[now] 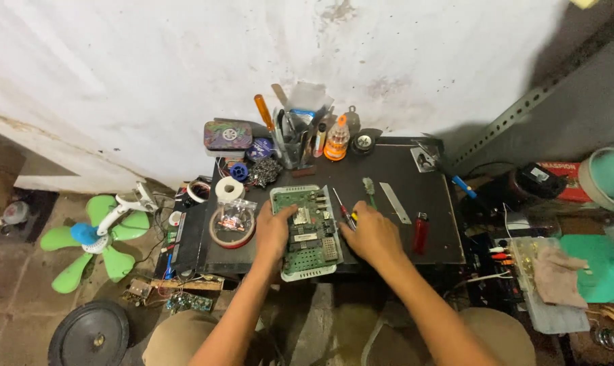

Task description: Using a manual screwdriver to remove multiple screws from a circuit board on a repair bench.

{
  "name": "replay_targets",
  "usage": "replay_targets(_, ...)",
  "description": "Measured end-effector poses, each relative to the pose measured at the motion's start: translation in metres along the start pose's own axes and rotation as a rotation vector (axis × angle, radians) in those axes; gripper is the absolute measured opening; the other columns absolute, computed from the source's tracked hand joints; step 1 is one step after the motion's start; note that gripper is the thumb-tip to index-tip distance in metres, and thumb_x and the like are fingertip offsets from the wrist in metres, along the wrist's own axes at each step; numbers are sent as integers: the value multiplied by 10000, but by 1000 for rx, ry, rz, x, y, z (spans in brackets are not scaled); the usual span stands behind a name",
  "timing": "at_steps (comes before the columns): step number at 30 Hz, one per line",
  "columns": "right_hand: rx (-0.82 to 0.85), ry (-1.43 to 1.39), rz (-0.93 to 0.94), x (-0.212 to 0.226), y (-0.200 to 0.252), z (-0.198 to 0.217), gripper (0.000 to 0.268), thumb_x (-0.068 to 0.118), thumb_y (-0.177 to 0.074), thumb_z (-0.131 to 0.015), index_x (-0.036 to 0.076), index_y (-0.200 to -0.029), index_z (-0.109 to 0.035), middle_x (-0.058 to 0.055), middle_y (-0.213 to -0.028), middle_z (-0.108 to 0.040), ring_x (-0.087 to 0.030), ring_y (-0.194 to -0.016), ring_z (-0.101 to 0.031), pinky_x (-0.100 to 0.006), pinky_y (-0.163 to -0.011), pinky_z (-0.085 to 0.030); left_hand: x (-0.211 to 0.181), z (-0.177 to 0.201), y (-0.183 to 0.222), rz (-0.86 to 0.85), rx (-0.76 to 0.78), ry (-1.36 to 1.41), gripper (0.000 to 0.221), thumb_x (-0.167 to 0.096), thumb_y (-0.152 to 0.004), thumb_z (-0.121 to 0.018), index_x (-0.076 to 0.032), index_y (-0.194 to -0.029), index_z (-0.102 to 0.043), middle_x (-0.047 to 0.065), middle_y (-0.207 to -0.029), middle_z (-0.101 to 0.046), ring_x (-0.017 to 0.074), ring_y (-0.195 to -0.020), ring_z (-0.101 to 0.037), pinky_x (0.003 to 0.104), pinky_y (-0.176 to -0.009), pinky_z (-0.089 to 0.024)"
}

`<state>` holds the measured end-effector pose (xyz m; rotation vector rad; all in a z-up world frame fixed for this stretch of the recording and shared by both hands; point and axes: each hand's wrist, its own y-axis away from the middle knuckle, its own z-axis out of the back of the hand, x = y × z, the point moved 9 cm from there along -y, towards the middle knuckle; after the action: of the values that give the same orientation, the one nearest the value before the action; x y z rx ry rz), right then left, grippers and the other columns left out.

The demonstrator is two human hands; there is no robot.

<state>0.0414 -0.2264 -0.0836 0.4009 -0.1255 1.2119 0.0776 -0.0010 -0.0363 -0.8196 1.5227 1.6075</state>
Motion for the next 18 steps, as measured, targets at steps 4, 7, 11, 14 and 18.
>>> replay_targets(4, 44, 12, -3, 2, 4, 8, 386, 390, -918, -657, 51, -1099, -634, -229, -989, -737, -465, -924, -743, -575, -785, -594, 8, -6, -5, -6, 4, -5, 958, -356, -864, -708, 55, -1593, -243, 331, -1615, -231, 483, -1521, -163, 629, -1193, -171)
replay_targets(7, 32, -10, -31, -11, 5, 16, 393, 358, -900, -666, 11, -1082, -643, -257, -956, -741, -469, -908, -749, -577, -752, -597, 17, -14, -21, -69, -25, -48, 789, -326, -849, -719, 14, -1511, -455, 313, -1533, -423, 487, -1471, -312, 613, -1162, -277)
replay_targets(11, 35, 11, -119, -30, 1, 25, 427, 358, -893, -701, -14, -1096, -650, -271, -956, -746, -484, -927, -744, -599, -771, -588, -8, -34, 0, -33, 46, 6, 918, -324, -869, -695, 90, -1569, -270, 359, -1593, -274, 493, -1506, -216, 620, -1192, -201)
replay_targets(14, 40, 15, -137, -31, 6, 41, 418, 321, -901, -696, -35, -1116, -660, -292, -1001, -741, -503, -980, -730, -601, -824, -580, -6, -45, -7, -27, 74, -25, 923, -340, -889, -676, 89, -1579, -237, 359, -1602, -244, 490, -1511, -198, 621, -1193, -198)
replay_targets(18, 16, -101, -161, -16, 21, 81, 451, 260, -925, -696, -94, -1203, -661, -340, -1031, -725, -528, -1034, -713, -603, -847, -569, 17, -56, -24, -32, 87, -95, 955, -408, -889, -663, 88, -1581, -231, 358, -1599, -257, 482, -1506, -228, 610, -1194, -224)
